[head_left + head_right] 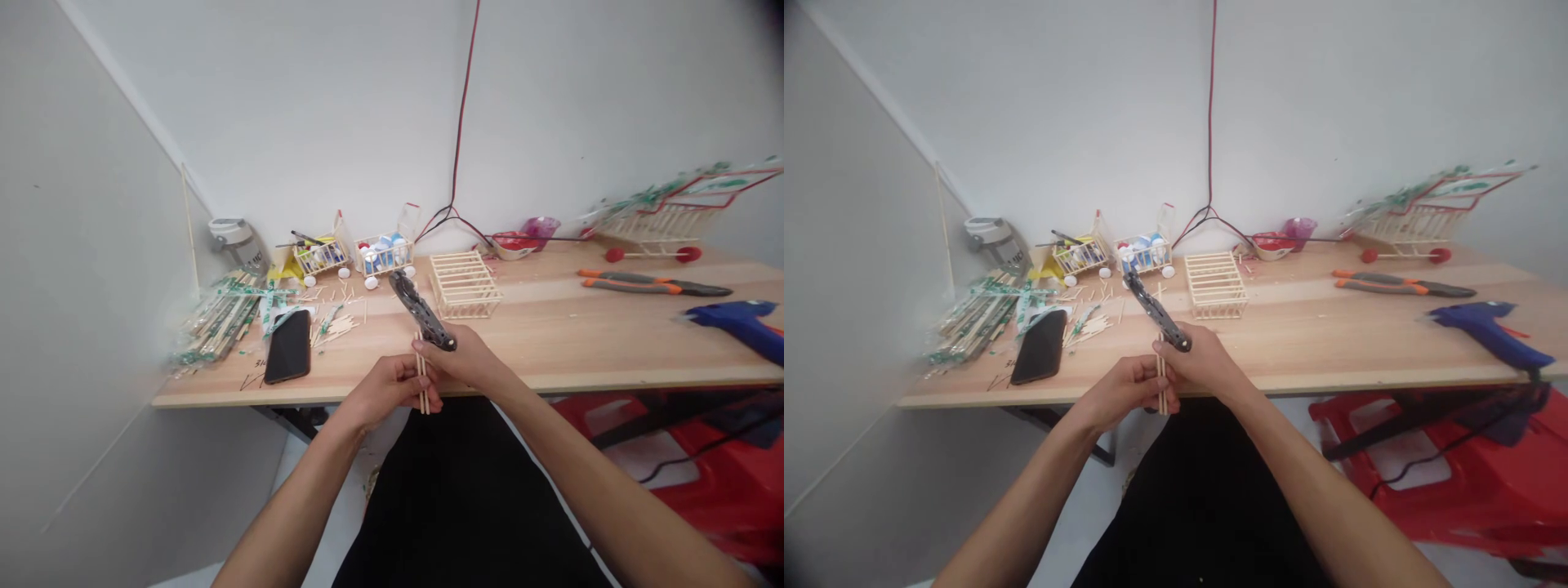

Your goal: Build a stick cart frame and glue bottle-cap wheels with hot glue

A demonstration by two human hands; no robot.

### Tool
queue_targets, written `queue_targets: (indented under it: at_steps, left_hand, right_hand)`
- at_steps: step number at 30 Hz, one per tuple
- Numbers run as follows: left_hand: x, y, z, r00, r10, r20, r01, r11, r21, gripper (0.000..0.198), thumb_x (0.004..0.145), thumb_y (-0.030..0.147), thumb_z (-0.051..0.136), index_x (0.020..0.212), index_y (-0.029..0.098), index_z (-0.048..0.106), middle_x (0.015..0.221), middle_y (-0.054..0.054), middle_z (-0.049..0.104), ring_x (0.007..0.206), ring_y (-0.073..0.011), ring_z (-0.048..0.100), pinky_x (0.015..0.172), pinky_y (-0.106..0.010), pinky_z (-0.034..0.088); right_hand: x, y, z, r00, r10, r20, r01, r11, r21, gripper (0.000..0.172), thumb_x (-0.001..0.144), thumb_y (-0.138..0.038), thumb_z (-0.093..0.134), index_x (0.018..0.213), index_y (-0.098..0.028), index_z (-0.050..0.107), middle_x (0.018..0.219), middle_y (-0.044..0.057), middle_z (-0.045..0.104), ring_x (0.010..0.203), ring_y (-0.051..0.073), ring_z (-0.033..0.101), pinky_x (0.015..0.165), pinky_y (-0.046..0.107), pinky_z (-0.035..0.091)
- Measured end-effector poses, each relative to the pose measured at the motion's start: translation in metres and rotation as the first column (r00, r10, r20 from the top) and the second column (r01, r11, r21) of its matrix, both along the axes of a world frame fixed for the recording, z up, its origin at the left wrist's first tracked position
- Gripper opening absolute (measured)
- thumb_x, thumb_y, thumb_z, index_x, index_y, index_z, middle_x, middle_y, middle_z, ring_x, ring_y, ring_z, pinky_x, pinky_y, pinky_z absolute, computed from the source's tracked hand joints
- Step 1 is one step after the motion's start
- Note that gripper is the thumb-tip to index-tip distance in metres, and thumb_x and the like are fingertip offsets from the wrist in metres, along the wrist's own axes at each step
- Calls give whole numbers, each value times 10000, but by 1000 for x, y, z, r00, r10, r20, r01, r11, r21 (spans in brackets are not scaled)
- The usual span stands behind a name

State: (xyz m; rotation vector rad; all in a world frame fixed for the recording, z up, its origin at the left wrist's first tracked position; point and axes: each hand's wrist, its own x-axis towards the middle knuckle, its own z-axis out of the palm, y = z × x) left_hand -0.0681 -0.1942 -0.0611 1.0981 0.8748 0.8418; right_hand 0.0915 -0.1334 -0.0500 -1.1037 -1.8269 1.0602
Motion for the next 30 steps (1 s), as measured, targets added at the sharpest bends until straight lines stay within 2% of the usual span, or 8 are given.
queue_targets:
  at_steps: [6, 13, 16, 18, 20, 23, 26, 30]
  left_hand:
    - [0, -4, 3, 1000, 3, 17, -2, 999, -41, 404, 764, 439, 770, 948, 109, 627, 752, -64, 685, 712, -172, 682, 732, -312, 548]
    - [-6, -21, -4, 998, -63, 23, 64, 998, -29, 447, 852, 449, 679, 1119, 91, 651, 821, -91, 704, 793, -171, 689, 826, -320, 543]
    - [-5, -28, -5, 999, -9, -48, 10, 1000, 24, 412, 822, 372, 718, 1138, 112, 665, 847, -87, 722, 833, -180, 688, 846, -313, 527]
    - [-3, -30, -5, 988, 87, -128, -73, 992, 106, 318, 820, 332, 709, 1063, 127, 697, 832, -74, 729, 824, -182, 681, 830, -300, 514]
    - [-1, -31, -6, 957, 179, -230, -126, 966, 227, 192, 847, 312, 659, 910, 144, 729, 833, -65, 734, 826, -182, 668, 813, -282, 492]
    - [1, -33, -7, 900, 256, -354, -113, 919, 379, 239, 891, 298, 582, 753, 172, 730, 847, -43, 736, 876, -189, 656, 819, -266, 458]
    - [2, -35, -7, 878, 280, -387, -106, 904, 414, 254, 903, 294, 561, 747, 189, 731, 830, -26, 736, 900, -193, 658, 825, -263, 448]
    - [1, -36, -9, 897, 275, -346, -137, 917, 374, 246, 900, 284, 556, 754, 180, 724, 869, -42, 737, 897, -191, 660, 825, -272, 462]
  right_hand:
    - [0, 4, -1, 1000, -1, -27, 0, 998, -65, 298, 716, -410, 661, 551, -222, 497, 463, -31, 516, 482, 131, 465, 464, 250, 347]
    - [5, 11, -1, 988, -77, -135, 52, 983, -176, 329, 716, -439, 696, 576, -205, 511, 487, -23, 519, 423, 105, 453, 393, 235, 353]
    - [4, 12, -4, 971, -104, -213, 52, 970, -236, 341, 705, -473, 706, 610, -200, 526, 517, -13, 528, 448, 108, 470, 411, 241, 401]
    - [2, 12, -6, 959, -118, -258, 48, 963, -264, 348, 685, -487, 720, 624, -196, 540, 536, -4, 537, 486, 114, 490, 438, 242, 424]
    - [0, 12, -8, 951, -121, -285, 38, 959, -281, 357, 673, -488, 734, 613, -192, 544, 548, 5, 547, 513, 119, 503, 454, 240, 426]
    - [-1, 11, -10, 947, -112, -302, 22, 958, -287, 367, 675, -483, 743, 590, -186, 544, 551, 10, 554, 524, 120, 510, 467, 239, 426]
    - [0, 11, -10, 949, -100, -298, 12, 959, -284, 359, 695, -473, 732, 587, -184, 549, 547, 6, 551, 513, 115, 502, 455, 234, 407]
    - [-1, 9, -8, 959, -91, -269, 14, 961, -276, 366, 719, -479, 704, 571, -185, 543, 527, -4, 526, 469, 105, 461, 415, 234, 363]
